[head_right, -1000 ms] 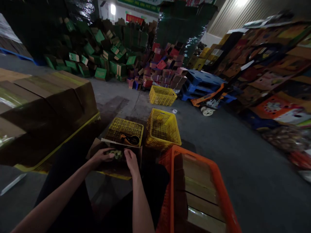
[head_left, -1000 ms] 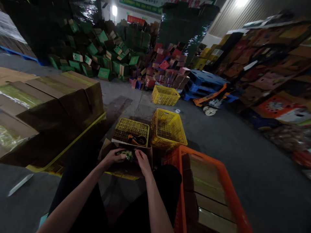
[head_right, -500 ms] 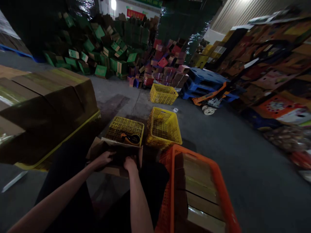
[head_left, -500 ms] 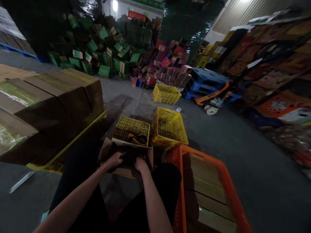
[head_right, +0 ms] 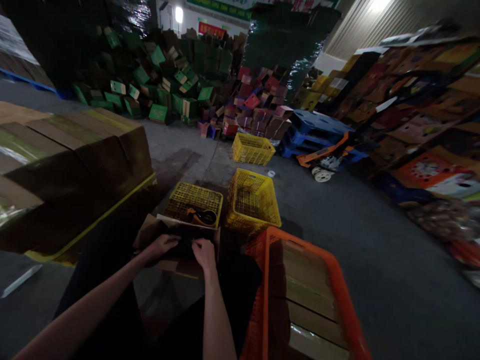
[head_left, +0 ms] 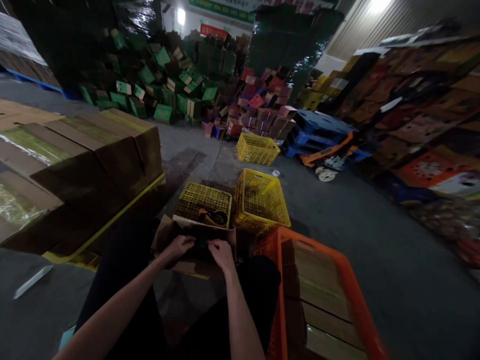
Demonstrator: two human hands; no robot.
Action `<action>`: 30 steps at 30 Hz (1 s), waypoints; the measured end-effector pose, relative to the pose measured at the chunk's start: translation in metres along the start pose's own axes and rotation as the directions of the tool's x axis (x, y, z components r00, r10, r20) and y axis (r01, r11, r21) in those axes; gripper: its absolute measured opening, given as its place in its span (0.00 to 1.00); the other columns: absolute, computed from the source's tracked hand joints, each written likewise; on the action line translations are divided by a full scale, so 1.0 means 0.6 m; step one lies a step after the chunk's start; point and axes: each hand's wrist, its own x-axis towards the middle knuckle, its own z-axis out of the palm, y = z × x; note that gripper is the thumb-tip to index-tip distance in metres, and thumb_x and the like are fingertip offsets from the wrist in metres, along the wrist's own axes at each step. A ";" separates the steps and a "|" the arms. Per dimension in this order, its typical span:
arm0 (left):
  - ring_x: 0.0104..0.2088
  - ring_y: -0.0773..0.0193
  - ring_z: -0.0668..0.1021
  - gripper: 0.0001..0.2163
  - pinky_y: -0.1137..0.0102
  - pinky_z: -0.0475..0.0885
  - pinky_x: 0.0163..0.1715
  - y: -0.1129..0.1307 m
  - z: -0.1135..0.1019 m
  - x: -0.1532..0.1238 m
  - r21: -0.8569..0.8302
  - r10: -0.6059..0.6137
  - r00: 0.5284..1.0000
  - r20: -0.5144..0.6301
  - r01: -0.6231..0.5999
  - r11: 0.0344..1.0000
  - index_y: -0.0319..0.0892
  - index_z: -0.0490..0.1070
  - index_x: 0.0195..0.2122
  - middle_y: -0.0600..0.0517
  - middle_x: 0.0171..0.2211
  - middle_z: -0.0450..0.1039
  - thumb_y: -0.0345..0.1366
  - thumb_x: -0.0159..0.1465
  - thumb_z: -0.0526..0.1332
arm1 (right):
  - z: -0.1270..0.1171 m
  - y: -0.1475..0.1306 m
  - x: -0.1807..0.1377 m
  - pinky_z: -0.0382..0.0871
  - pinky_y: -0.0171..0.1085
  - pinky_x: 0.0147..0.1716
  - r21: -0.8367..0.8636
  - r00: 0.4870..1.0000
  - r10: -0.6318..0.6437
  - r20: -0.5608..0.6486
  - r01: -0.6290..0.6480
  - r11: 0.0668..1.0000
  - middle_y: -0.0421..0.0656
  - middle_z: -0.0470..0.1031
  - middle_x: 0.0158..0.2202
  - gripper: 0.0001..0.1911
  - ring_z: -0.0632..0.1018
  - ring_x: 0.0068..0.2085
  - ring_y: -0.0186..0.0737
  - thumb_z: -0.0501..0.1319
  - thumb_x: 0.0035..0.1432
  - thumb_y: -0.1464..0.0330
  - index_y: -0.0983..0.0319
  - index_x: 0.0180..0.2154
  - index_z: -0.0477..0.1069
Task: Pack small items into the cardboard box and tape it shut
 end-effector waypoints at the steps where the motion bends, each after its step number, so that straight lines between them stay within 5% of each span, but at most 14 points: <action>1: 0.47 0.46 0.78 0.15 0.62 0.69 0.49 0.007 0.000 -0.001 -0.049 -0.003 1.000 0.013 0.003 0.999 0.40 0.81 0.39 0.44 0.40 0.81 0.44 0.55 0.68 | -0.006 -0.004 -0.006 0.71 0.40 0.47 0.154 0.998 -0.048 -0.029 0.052 0.987 0.44 0.83 0.44 0.15 0.80 0.47 0.46 0.57 0.61 0.68 0.56 0.41 0.82; 5: 0.42 0.51 0.79 0.21 0.65 0.72 0.41 0.036 0.005 -0.017 -0.330 -0.062 0.987 0.149 0.109 0.938 0.38 0.78 0.46 0.44 0.41 0.80 0.51 0.60 0.66 | -0.016 -0.022 -0.024 0.71 0.42 0.48 0.578 0.984 -0.162 -0.073 0.174 0.797 0.44 0.81 0.44 0.12 0.79 0.47 0.47 0.62 0.57 0.61 0.57 0.38 0.83; 9: 0.43 0.54 0.80 0.26 0.67 0.73 0.41 0.061 0.006 -0.031 -0.452 -0.037 0.982 0.186 0.119 0.884 0.40 0.74 0.54 0.42 0.48 0.78 0.48 0.58 0.71 | -0.017 -0.029 -0.025 0.74 0.43 0.44 0.759 0.998 -0.055 -0.039 0.065 0.648 0.44 0.81 0.39 0.17 0.79 0.44 0.48 0.63 0.57 0.52 0.58 0.36 0.80; 12: 0.45 0.52 0.80 0.29 0.66 0.73 0.42 0.076 0.005 -0.038 -0.488 -0.016 0.978 0.207 0.117 0.865 0.41 0.72 0.58 0.40 0.51 0.76 0.46 0.57 0.73 | -0.021 -0.028 -0.020 0.74 0.42 0.44 0.801 0.990 0.080 -0.113 0.043 0.597 0.44 0.80 0.42 0.21 0.78 0.46 0.48 0.65 0.55 0.50 0.58 0.41 0.78; 15: 0.48 0.50 0.79 0.30 0.64 0.72 0.46 0.086 0.004 -0.045 -0.479 0.014 0.961 0.276 0.124 0.869 0.39 0.72 0.59 0.39 0.51 0.76 0.45 0.57 0.73 | -0.022 -0.029 -0.019 0.71 0.42 0.49 0.814 0.992 0.079 -0.101 0.037 0.579 0.44 0.80 0.47 0.24 0.77 0.49 0.47 0.67 0.53 0.51 0.58 0.48 0.77; 18: 0.49 0.49 0.79 0.30 0.62 0.72 0.48 0.086 0.004 -0.048 -0.441 0.032 0.948 0.317 0.118 0.890 0.39 0.71 0.59 0.39 0.51 0.76 0.43 0.57 0.73 | -0.019 -0.025 -0.018 0.72 0.41 0.45 0.815 0.998 0.025 -0.065 0.038 0.579 0.43 0.81 0.41 0.21 0.79 0.43 0.46 0.68 0.52 0.52 0.59 0.43 0.79; 24: 0.40 0.50 0.81 0.30 0.63 0.75 0.39 0.075 0.003 -0.041 -0.379 -0.045 0.975 0.216 0.126 0.917 0.36 0.75 0.56 0.40 0.45 0.79 0.44 0.54 0.74 | -0.009 -0.006 -0.006 0.70 0.36 0.38 0.787 0.977 0.093 -0.191 0.096 0.610 0.40 0.77 0.32 0.17 0.76 0.36 0.42 0.67 0.52 0.53 0.60 0.35 0.76; 30: 0.39 0.53 0.82 0.31 0.64 0.75 0.39 0.075 0.001 -0.042 -0.388 -0.059 0.972 0.227 0.146 0.910 0.37 0.73 0.58 0.42 0.43 0.80 0.45 0.56 0.73 | -0.006 -0.012 -0.007 0.70 0.37 0.43 0.873 0.985 0.082 -0.153 0.095 0.478 0.41 0.79 0.39 0.18 0.77 0.41 0.42 0.68 0.53 0.54 0.59 0.41 0.77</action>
